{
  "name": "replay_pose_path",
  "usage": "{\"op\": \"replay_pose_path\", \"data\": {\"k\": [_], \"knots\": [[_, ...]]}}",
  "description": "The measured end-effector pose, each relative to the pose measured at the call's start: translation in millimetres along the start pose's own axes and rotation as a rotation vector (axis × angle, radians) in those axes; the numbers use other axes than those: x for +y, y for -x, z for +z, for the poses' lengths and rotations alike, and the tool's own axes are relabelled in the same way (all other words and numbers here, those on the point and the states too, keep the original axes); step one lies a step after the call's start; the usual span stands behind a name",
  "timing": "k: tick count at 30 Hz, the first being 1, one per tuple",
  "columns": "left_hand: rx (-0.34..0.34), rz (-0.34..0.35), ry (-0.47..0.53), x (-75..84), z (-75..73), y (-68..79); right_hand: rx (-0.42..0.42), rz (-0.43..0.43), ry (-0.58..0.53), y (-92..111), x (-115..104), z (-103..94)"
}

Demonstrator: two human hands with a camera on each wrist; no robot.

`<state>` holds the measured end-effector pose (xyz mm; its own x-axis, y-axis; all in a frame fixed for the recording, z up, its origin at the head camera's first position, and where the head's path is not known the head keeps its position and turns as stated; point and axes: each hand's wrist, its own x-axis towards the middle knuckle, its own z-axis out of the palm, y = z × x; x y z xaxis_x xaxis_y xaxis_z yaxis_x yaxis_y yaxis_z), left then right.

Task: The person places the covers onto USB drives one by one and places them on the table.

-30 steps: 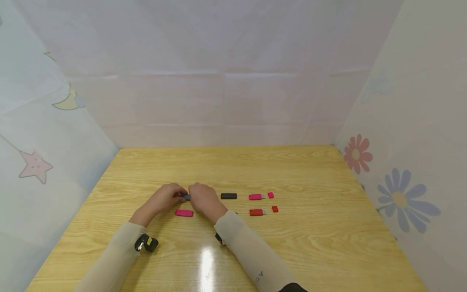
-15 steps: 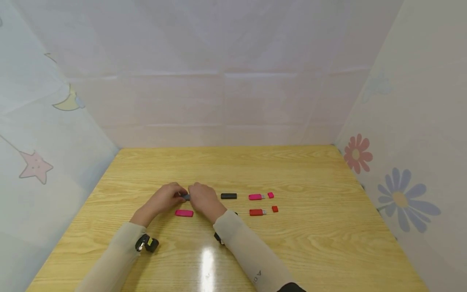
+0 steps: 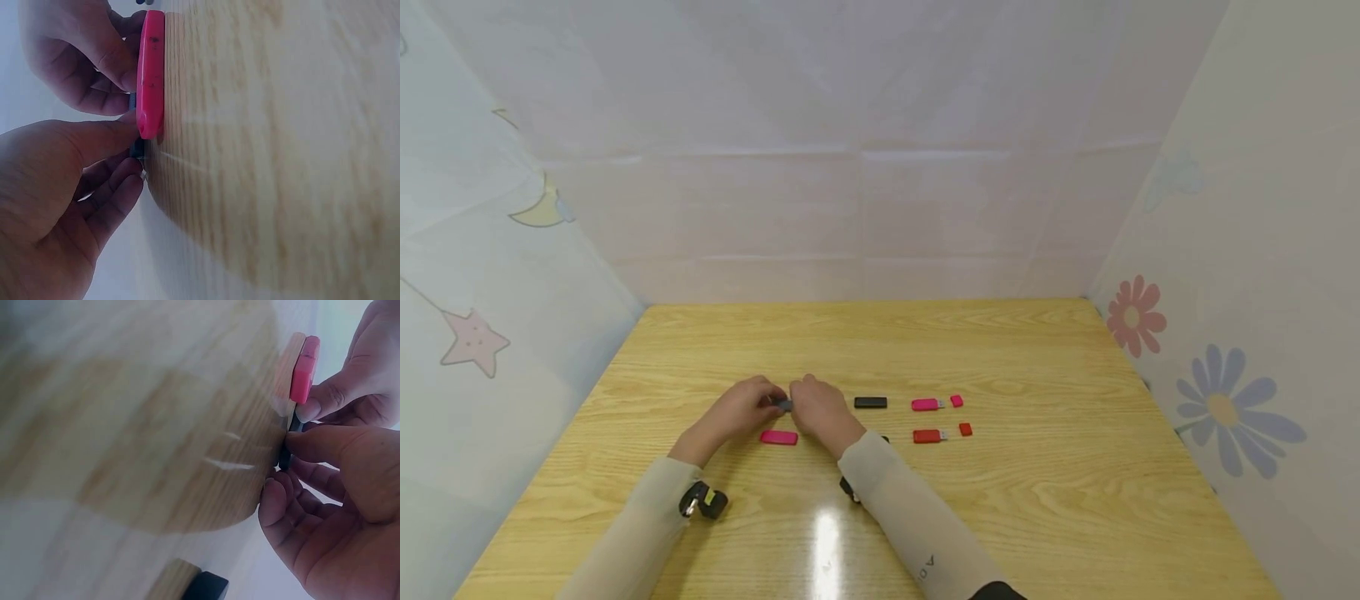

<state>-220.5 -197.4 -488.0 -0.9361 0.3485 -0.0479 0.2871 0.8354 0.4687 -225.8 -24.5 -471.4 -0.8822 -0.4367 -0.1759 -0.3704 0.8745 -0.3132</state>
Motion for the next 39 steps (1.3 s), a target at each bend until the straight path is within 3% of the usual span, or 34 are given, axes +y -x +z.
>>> {"op": "replay_pose_path", "data": {"k": [13, 20, 24, 29, 33, 39], "knots": [[0.0, -0.015, 0.008, 0.6, -0.3, 1.5, -0.032, -0.005, 0.009, -2.9, 1.0, -2.9], [-0.013, -0.029, 0.02, 5.0, -4.1, 3.6, -0.026, -0.022, -0.022, 6.4, 7.0, -13.5], [-0.012, -0.032, 0.028, 15.6, -10.0, 4.3, -0.012, -0.013, -0.042, 15.6, 17.6, -28.1], [-0.015, 0.055, 0.029, 36.9, -14.5, 2.7, 0.019, -0.004, -0.045, 27.9, 36.6, -44.7], [-0.021, 0.112, 0.021, 52.4, -12.9, 0.2, 0.05, -0.005, -0.051, 40.1, 50.1, -53.7], [-0.032, 0.133, 0.028, 65.8, -8.6, -5.4, 0.054, -0.01, -0.078, 54.7, 62.2, -59.6]]}}
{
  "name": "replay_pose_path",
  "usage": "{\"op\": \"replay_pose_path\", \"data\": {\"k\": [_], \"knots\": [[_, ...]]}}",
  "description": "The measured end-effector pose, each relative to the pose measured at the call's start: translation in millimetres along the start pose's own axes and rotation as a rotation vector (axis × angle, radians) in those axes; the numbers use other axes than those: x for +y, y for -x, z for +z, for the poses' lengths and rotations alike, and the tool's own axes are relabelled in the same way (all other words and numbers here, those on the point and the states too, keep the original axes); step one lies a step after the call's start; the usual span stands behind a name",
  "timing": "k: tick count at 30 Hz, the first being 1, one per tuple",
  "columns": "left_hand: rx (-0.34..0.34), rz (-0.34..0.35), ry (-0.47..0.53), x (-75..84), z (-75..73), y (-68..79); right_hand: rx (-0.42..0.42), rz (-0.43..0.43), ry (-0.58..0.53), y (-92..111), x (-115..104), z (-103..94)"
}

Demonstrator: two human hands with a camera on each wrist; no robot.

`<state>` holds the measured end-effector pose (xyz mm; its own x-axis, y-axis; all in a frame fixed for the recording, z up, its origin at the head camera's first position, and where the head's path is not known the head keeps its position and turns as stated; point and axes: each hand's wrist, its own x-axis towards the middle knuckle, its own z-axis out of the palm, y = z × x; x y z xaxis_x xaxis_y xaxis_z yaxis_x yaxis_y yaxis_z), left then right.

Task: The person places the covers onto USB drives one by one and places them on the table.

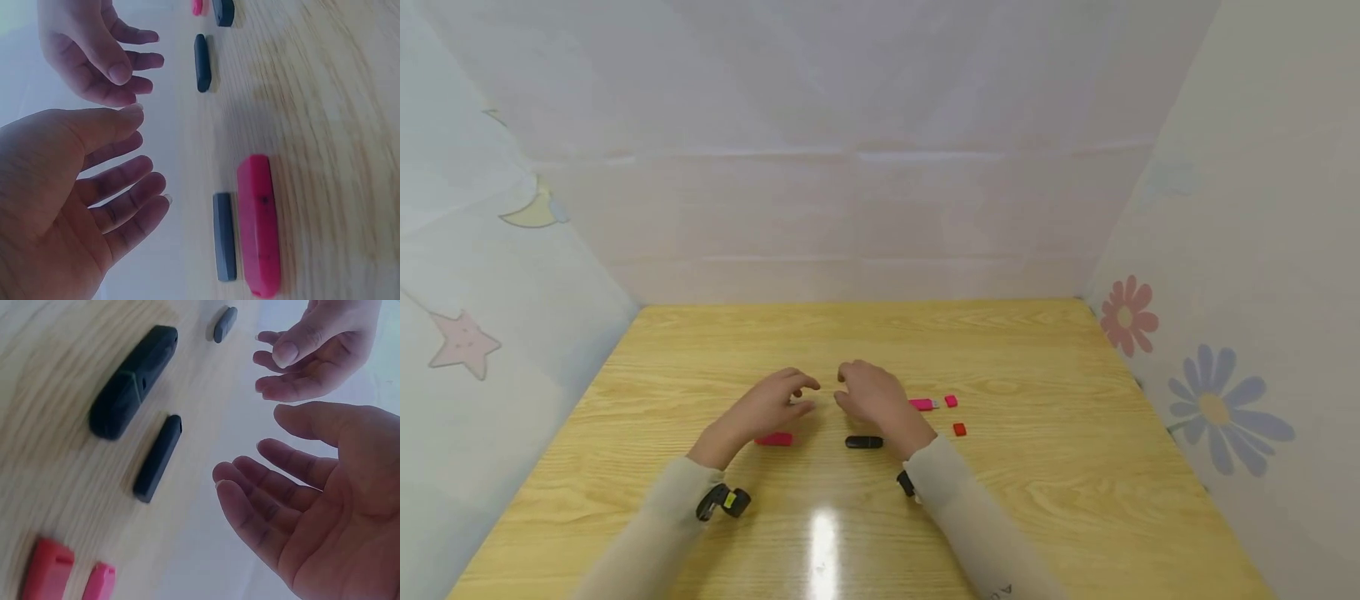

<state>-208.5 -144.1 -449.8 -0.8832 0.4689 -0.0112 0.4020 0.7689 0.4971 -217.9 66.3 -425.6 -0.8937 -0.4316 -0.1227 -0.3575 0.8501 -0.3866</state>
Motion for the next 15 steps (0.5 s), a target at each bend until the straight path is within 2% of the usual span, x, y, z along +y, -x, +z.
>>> {"op": "replay_pose_path", "data": {"k": [8, 15], "knots": [[-0.021, 0.052, 0.003, 14.9, 6.6, -6.4, 0.0, -0.008, -0.033, 15.6, 12.0, -8.7], [-0.053, 0.065, -0.035, 24.0, 15.0, -9.4, -0.006, -0.016, -0.07, 29.3, 32.4, -11.3]]}}
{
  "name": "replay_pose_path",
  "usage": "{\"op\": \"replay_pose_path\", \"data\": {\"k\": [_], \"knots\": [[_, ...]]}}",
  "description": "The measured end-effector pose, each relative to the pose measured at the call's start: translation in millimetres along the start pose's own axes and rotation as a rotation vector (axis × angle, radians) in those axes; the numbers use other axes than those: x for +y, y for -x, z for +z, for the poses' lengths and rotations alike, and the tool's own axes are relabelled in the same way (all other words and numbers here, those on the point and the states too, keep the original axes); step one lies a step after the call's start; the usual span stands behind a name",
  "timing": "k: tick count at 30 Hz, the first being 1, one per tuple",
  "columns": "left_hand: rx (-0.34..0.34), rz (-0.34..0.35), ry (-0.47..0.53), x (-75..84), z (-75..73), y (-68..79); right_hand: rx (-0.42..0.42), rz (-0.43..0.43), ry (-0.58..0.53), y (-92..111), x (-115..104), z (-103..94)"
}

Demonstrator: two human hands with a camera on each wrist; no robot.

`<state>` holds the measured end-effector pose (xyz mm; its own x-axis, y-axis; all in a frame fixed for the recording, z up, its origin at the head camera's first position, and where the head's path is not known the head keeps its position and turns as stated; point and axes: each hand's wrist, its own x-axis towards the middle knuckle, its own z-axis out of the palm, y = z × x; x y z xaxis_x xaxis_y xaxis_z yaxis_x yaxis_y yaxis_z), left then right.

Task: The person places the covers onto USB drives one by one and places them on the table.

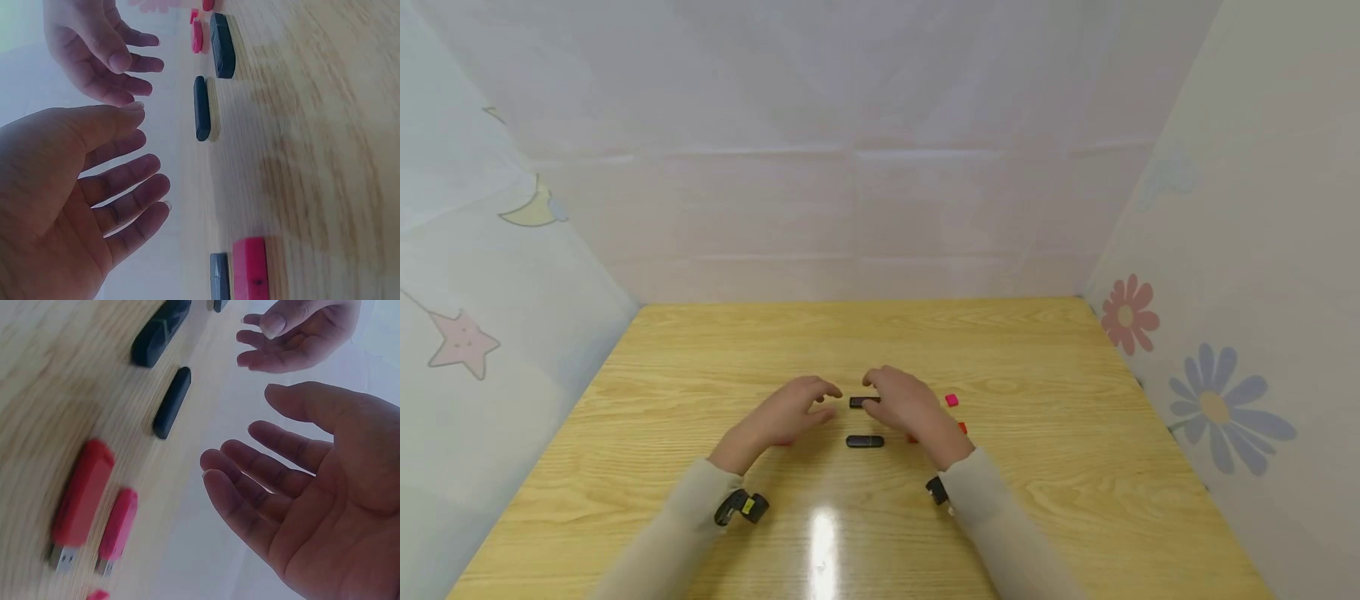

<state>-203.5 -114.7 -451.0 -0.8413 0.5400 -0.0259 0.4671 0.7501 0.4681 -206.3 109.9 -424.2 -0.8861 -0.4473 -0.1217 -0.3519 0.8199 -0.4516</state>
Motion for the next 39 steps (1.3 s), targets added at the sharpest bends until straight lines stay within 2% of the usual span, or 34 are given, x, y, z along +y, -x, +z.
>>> {"op": "replay_pose_path", "data": {"k": [4, 11, 17, 24, 39], "knots": [[-0.018, 0.012, 0.003, 6.6, 5.0, -2.2, -0.003, 0.022, 0.002, 11.2, 13.5, -3.3], [-0.009, 0.036, -0.03, 17.2, 12.3, -8.2, 0.021, -0.001, 0.005, 23.1, 29.3, -8.0], [-0.031, 0.093, -0.038, 31.2, 21.2, -14.9, 0.03, 0.019, 0.006, 32.8, 42.3, -8.6], [-0.044, 0.102, -0.058, 44.1, 32.4, -23.0, 0.053, 0.019, -0.017, 45.1, 59.2, -7.8], [-0.032, 0.141, -0.107, 65.6, 46.0, -36.7, 0.058, 0.013, -0.01, 64.6, 73.5, -15.7]]}}
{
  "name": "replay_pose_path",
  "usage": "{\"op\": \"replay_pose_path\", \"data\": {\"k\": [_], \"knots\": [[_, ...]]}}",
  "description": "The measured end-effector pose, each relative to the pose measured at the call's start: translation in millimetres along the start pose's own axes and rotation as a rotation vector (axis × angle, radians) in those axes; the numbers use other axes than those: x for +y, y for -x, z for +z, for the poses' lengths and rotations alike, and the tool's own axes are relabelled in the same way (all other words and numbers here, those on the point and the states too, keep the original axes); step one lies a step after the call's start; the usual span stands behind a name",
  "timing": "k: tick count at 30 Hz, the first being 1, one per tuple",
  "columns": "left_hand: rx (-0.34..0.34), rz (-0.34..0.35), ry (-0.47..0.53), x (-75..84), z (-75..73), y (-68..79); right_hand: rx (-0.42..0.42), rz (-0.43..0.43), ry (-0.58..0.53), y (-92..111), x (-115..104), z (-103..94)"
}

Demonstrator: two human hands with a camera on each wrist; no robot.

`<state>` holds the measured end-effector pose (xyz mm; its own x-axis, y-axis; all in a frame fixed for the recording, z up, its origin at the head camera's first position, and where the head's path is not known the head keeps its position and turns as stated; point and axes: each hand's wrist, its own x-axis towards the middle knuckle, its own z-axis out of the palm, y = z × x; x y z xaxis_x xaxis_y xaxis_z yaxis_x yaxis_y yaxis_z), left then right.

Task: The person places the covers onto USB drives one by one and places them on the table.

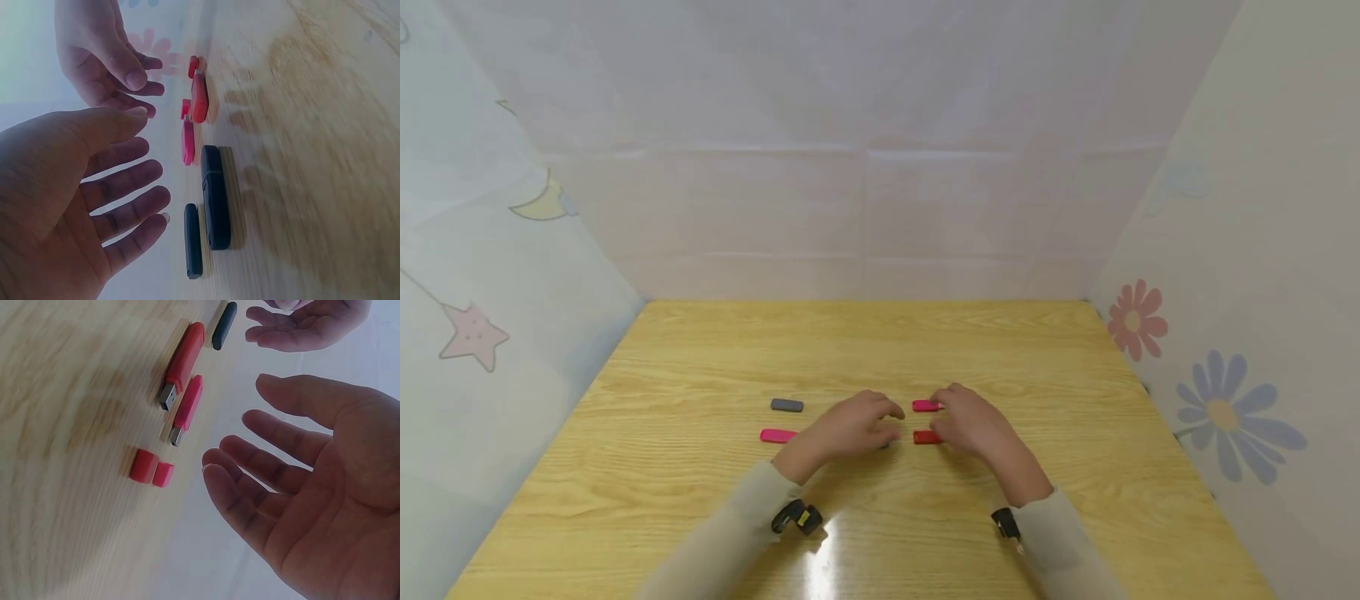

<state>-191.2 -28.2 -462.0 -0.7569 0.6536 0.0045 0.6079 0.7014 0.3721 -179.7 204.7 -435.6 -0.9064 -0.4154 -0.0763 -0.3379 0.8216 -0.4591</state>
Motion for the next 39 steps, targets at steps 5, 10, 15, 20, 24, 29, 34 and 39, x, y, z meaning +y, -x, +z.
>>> {"op": "replay_pose_path", "data": {"k": [5, 10, 15, 20, 24, 29, 34, 39], "knots": [[-0.005, 0.001, -0.002, 7.1, 2.4, -4.7, 0.0, 0.005, -0.012, 5.7, 5.6, -1.9], [-0.03, -0.013, -0.018, 14.3, 4.1, -8.7, -0.002, 0.008, -0.033, 9.5, 10.4, -3.2], [-0.065, 0.009, -0.039, 18.9, 9.2, -16.8, 0.007, -0.009, -0.012, 11.2, 15.7, -3.3], [-0.072, 0.021, -0.092, 20.1, 15.0, -22.6, -0.013, 0.005, -0.017, 12.0, 20.1, -1.4], [-0.068, 0.02, -0.122, 21.0, 17.9, -24.9, -0.038, 0.028, -0.022, 13.0, 22.6, 0.1], [-0.058, 0.014, -0.138, 20.8, 20.9, -26.3, -0.042, 0.033, -0.027, 13.7, 26.1, 0.9], [-0.058, 0.006, -0.126, 20.4, 24.6, -27.5, -0.035, 0.049, -0.033, 15.2, 30.9, 0.9], [-0.059, -0.003, -0.113, 21.9, 27.6, -29.4, -0.044, 0.054, -0.035, 16.6, 32.6, 1.0]]}}
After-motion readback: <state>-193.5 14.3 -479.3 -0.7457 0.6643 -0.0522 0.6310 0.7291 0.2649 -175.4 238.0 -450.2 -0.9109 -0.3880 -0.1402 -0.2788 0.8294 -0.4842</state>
